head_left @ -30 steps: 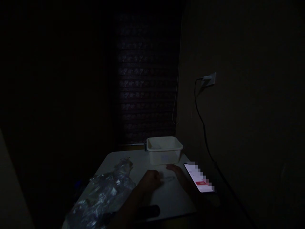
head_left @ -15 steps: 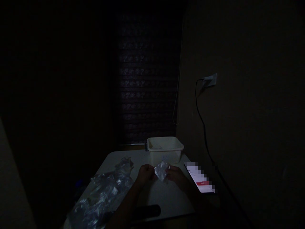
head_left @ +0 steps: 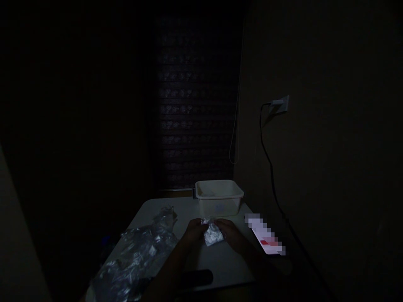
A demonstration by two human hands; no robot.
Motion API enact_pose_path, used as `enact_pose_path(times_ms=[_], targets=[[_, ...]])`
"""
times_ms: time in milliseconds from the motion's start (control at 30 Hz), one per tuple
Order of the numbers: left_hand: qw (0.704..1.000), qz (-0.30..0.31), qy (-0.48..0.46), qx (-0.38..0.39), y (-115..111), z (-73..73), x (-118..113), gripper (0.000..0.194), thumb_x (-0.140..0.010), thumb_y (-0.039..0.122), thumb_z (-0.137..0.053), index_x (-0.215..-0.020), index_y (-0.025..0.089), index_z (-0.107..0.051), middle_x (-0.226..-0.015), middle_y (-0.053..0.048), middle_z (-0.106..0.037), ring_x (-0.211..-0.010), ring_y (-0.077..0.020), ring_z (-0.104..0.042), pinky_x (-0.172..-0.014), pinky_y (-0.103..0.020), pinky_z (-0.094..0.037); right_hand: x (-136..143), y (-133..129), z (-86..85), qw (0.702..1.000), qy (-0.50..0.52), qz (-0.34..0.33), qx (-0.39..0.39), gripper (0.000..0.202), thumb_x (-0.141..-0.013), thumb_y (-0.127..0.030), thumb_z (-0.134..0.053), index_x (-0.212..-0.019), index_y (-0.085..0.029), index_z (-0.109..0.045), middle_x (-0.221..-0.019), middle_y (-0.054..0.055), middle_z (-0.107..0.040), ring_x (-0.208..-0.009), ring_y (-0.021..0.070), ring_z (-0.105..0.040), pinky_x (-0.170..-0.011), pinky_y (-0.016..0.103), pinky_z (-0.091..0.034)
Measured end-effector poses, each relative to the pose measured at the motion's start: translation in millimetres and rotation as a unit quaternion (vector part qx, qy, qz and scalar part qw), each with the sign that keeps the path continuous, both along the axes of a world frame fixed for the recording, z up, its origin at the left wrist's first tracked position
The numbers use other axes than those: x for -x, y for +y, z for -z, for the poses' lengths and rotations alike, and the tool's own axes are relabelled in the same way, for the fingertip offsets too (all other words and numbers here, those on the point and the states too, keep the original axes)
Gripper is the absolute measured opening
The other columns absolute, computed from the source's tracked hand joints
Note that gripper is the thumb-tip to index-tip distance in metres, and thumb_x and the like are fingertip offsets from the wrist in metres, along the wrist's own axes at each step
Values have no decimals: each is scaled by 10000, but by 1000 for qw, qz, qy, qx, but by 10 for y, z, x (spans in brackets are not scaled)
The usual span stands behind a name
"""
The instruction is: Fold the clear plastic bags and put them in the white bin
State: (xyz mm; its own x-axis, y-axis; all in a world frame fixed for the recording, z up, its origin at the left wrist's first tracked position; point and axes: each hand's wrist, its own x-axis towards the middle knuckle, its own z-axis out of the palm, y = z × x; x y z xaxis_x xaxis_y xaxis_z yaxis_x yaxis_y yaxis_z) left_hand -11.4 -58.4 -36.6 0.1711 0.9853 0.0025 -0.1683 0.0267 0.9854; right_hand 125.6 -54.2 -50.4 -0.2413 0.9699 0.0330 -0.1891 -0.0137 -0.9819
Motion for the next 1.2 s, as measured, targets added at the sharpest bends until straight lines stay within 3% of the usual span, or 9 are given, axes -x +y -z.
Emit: enact_pose_path(times_ms=[100, 200, 433, 533, 667, 800, 900, 1100, 1200], targets=[[999, -38, -10, -4, 10, -1, 2, 139, -481, 237, -571, -524, 114, -523, -473, 18, -498, -434, -70, -446, -442, -196, -328, -30, -60, -45, 997, -33, -37, 59, 310, -562, -386, -585, -775, -161, -577, -695, 20, -578, -627, 118, -538, -542, 233, -365], [999, -51, 8, -7, 32, 20, 24, 130, -497, 241, -548, -511, 118, -506, -463, 20, -489, -428, -70, -444, -432, -196, -328, -64, -68, -26, 993, -69, -39, 87, 268, -522, -338, -617, -699, -142, -571, -620, 9, -559, -546, 94, -521, -508, 213, -327], [994, -44, 96, 39, 66, 88, 41, 111, -559, 187, -491, -474, 135, -441, -372, 59, -399, -335, -47, -378, -373, -174, -278, -136, 70, 88, 990, -116, 81, -7, 241, -493, -369, -579, -492, -143, -496, -433, -36, -452, -413, 64, -398, -444, 215, -299], [987, -94, 116, 53, 139, 26, 56, 88, -607, 194, -463, -541, 137, -464, -440, 44, -446, -366, -59, -410, -391, -183, -306, -208, 120, 82, 964, -211, 123, -102, 229, -534, -356, -533, -440, -155, -479, -437, -19, -466, -438, 83, -410, -448, 226, -311], [975, -205, 74, 34, 312, -223, 77, 152, -635, 297, -489, -634, 146, -476, -627, 7, -510, -470, -72, -458, -457, -203, -359, -335, 163, 85, 906, -345, 145, -200, 190, -624, -257, -433, -483, -161, -517, -531, 10, -552, -542, 114, -478, -534, 239, -359], [964, -223, -32, 143, 510, -435, -6, 239, -624, 375, -509, -682, 150, -453, -685, -5, -496, -475, -77, -464, -476, -233, -389, -397, 160, 107, 857, -447, 135, -216, 198, -664, -201, -390, -583, -161, -567, -630, 25, -595, -600, 117, -504, -574, 231, -370], [965, -211, -37, 150, 650, -446, -108, 215, -598, 333, -549, -628, 143, -455, -601, 10, -480, -432, -67, -448, -439, -212, -372, -388, 129, 137, 831, -488, 139, -228, 224, -697, -200, -376, -629, -157, -585, -679, 40, -603, -640, 120, -517, -609, 229, -374], [965, -211, -90, 129, 798, -331, -177, 149, -592, 221, -541, -530, 133, -437, -419, 34, -429, -346, -77, -447, -375, -200, -377, -427, 61, 129, 765, -560, 96, -304, 192, -698, -185, -413, -635, -164, -592, -711, 49, -598, -707, 142, -512, -679, 273, -366], [962, -200, -117, 142, 758, -333, -158, 86, -586, 141, -512, -527, 119, -455, -419, 10, -468, -359, -92, -479, -383, -204, -407, -491, 74, -112, 792, -505, 64, -337, 144, -676, -204, -462, -655, -164, -598, -746, 41, -599, -746, 148, -512, -711, 285, -361]])
